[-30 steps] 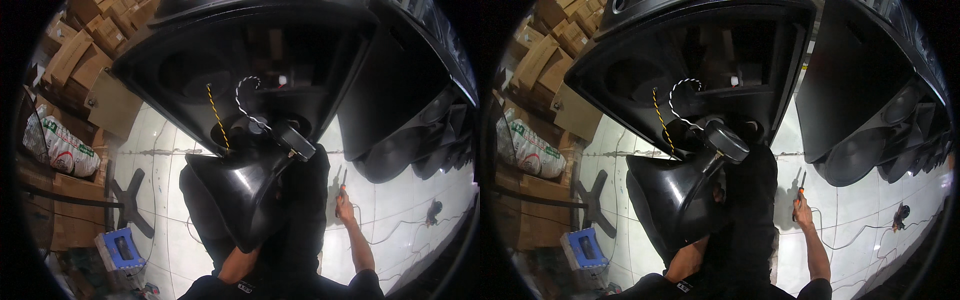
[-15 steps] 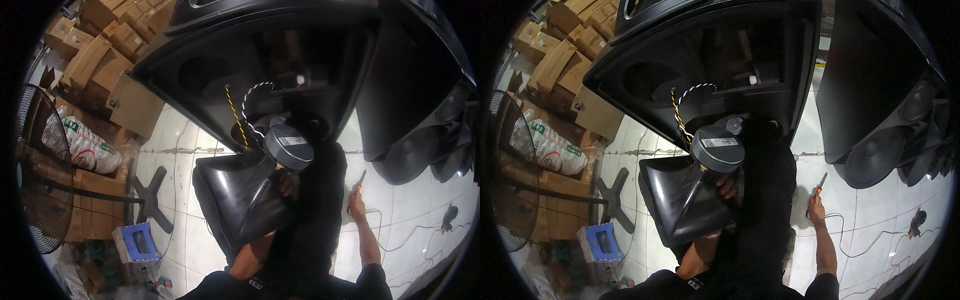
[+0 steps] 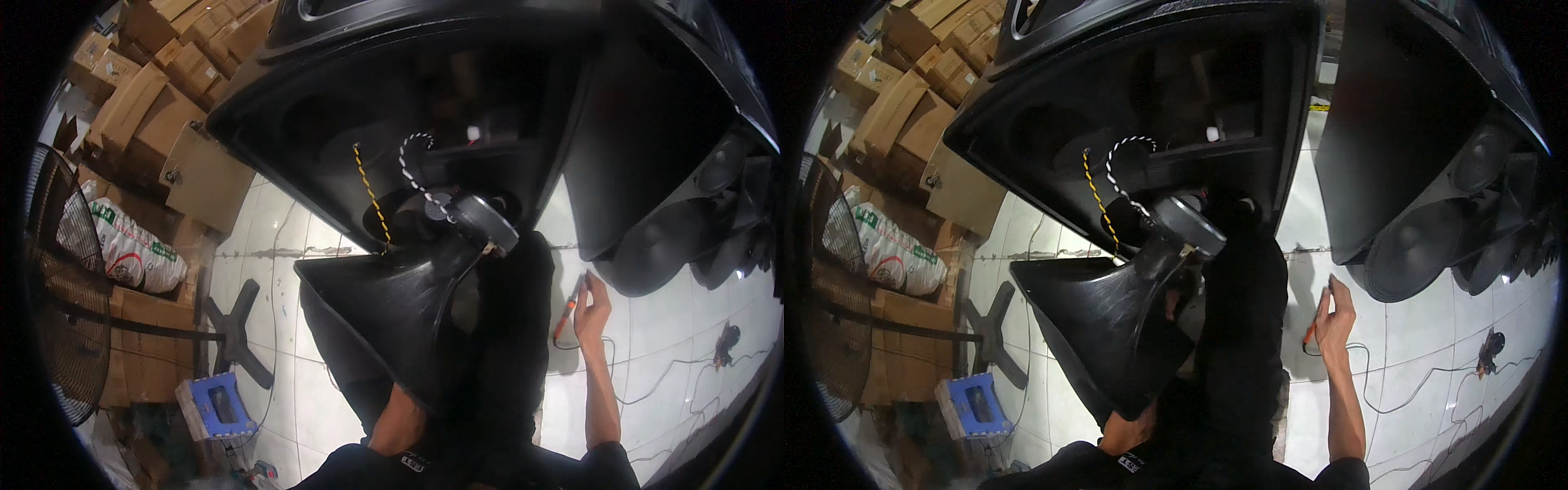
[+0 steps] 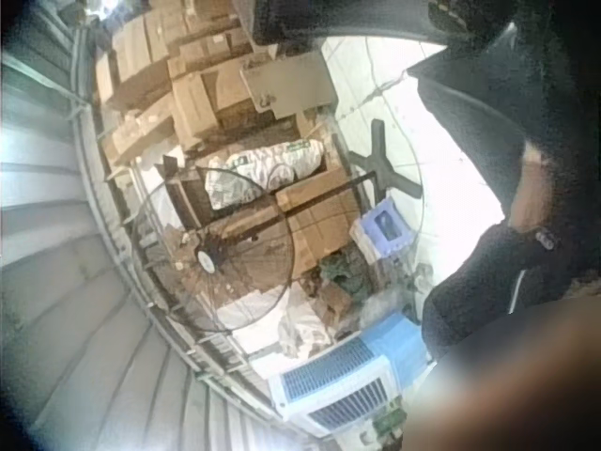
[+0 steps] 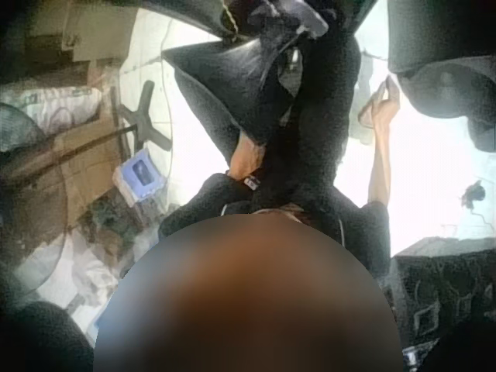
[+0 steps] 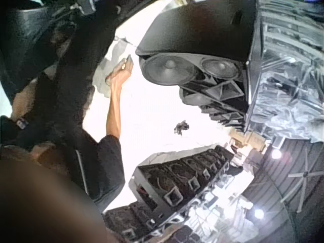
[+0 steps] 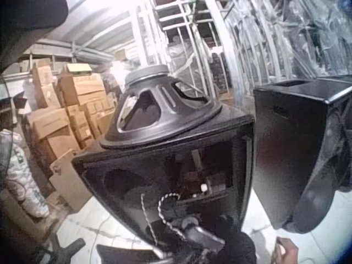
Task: The person sits on the floor and assembles a speaker unit by connecting wires, inserting a driver, and securing it with a screwdriver. They then use a soldering iron to solder the connections and finish by adjusting the speaker cone.
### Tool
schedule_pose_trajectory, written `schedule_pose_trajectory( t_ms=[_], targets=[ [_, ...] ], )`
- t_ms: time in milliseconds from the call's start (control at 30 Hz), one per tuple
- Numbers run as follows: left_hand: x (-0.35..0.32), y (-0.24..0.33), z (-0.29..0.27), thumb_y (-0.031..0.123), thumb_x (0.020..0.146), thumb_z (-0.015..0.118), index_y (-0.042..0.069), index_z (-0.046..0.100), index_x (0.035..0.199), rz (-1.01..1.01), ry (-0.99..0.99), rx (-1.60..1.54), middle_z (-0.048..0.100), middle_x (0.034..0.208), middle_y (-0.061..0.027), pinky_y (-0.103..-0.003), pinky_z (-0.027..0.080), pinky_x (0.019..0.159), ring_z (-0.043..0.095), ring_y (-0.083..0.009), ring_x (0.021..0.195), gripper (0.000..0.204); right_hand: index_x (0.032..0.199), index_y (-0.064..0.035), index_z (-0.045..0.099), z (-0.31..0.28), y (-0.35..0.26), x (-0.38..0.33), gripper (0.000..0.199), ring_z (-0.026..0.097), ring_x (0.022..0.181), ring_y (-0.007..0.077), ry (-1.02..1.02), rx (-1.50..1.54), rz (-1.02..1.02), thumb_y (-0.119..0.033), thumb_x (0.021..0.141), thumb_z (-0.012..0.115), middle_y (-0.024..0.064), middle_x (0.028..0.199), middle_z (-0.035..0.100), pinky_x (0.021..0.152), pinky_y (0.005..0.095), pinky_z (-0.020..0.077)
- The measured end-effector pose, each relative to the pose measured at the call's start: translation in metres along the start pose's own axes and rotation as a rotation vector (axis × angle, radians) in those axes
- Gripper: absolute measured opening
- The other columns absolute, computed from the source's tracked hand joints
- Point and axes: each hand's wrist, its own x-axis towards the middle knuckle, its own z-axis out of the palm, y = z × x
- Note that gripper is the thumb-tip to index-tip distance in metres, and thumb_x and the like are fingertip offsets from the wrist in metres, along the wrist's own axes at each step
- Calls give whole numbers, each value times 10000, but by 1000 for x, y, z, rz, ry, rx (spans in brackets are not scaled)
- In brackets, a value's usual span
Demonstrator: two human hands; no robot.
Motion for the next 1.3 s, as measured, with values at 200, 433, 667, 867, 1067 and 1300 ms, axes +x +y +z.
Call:
schedule_pose_trajectory(
  t_ms=[200, 433, 667, 867, 1067, 1300],
  targets=[
    [75, 31, 55, 234, 1029, 497, -14, 601, 848, 91, 494, -251, 531, 664, 18, -224, 375, 547, 452, -54, 593, 323, 1236, 81, 585, -71, -148, 24, 360, 672, 1016, 276, -135, 463, -166, -29, 893, 598, 209, 1078, 689, 884, 349, 515],
    [123, 80, 106, 209, 1007, 571, 0, 515, 754, 821, 542, 149, 487, 635, 46, -226, 327, 535, 395, -38, 608, 333, 1289, 68, 520, -52, -195, 44, 496, 668, 1045, 258, -54, 635, -192, 82, 813, 660, 192, 1168, 664, 946, 346, 504],
    [167, 81, 133, 217, 897, 740, -5, 518, 676, 697, 573, 88, 521, 606, 22, -256, 350, 506, 398, -48, 599, 385, 1039, 49, 537, -14, -198, 126, 249, 533, 787, 95, -29, 620, -29, 88, 832, 670, 85, 863, 612, 755, 204, 428],
    [175, 70, 131, 275, 821, 809, -8, 524, 651, 663, 564, 500, 510, 569, -154, -366, 373, 484, 421, -261, 485, 436, 1046, 70, 533, 23, -160, 151, 264, 401, 724, 95, 41, 535, -38, 51, 839, 696, 18, 773, 425, 664, 214, 371],
    [163, 54, 114, 305, 828, 782, -27, 653, 904, 783, 537, 736, 636, 873, -178, -419, 489, 716, 589, -346, 863, 364, 1129, 70, 577, 18, -163, 146, 314, 538, 766, 113, 168, 310, -79, -33, 868, 718, 96, 810, 593, 751, 250, 463],
    [152, 65, 93, 268, 860, 745, -56, 678, 980, 647, 503, 772, 662, 919, -167, -418, 469, 830, 597, -327, 943, 351, 1205, 17, 627, 14, -179, 132, 337, 701, 947, 237, 341, 180, -144, -148, 920, 694, 179, 1051, 715, 850, 355, 539]
  ],
)
